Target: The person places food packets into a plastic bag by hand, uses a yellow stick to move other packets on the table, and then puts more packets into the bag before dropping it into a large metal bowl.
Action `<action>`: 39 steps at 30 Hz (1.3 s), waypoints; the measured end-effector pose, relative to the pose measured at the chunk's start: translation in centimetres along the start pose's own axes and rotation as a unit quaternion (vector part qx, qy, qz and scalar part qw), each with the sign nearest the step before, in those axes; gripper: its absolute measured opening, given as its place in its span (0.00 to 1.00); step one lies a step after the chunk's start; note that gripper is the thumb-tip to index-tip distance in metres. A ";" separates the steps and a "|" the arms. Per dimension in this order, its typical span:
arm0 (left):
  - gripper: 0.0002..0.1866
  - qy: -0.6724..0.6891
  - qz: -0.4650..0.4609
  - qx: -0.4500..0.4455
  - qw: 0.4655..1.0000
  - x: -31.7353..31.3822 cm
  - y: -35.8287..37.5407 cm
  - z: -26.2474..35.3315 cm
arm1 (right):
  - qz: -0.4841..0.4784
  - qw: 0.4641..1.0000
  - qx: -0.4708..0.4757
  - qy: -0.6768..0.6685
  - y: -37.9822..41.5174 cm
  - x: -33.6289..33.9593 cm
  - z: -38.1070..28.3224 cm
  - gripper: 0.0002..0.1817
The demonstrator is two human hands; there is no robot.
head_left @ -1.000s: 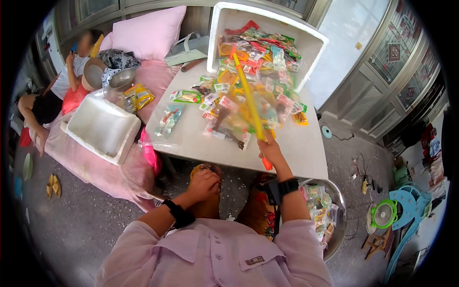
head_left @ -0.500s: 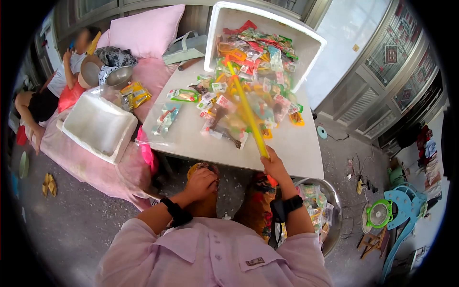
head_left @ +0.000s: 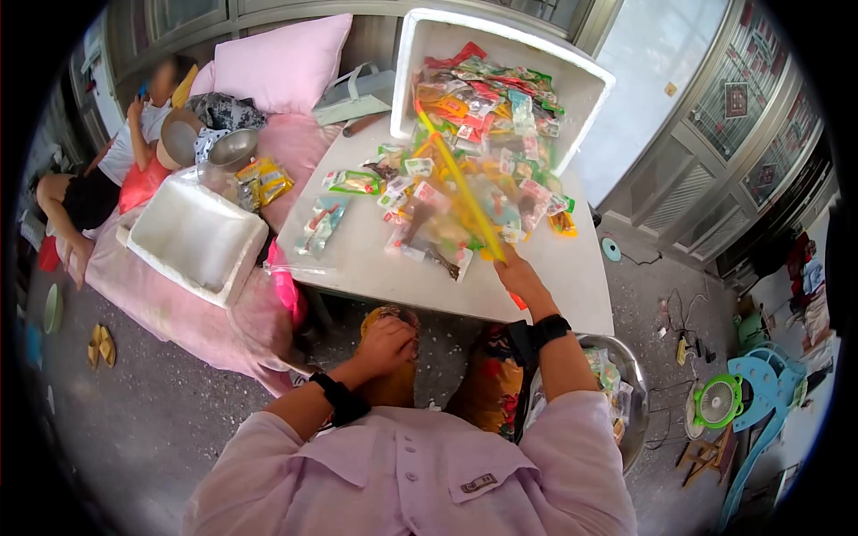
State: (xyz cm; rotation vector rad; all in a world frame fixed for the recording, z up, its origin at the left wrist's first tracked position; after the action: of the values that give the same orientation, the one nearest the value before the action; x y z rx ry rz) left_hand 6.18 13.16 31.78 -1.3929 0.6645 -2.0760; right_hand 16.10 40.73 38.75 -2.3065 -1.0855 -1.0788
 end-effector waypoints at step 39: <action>0.08 0.004 -0.007 0.004 1.000 -0.5 -0.4 -0.3 | 0.084 0.943 -0.085 -0.309 14.7 3.8 1.7 0.22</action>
State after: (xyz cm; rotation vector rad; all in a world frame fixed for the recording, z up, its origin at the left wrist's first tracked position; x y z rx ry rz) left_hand 6.03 13.81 31.59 -1.3899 0.6512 -2.0947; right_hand 29.86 34.25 40.45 -2.9152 -0.9915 -0.3874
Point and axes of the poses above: each hand's wrist, its own y-axis away from the middle knuckle, its own x-axis out of the back of the hand, z = x × y, the point moved 1 cm from there along -y, towards the middle knuckle, and after that the axes turned 7 degrees about -y, right-handed, at the moved point
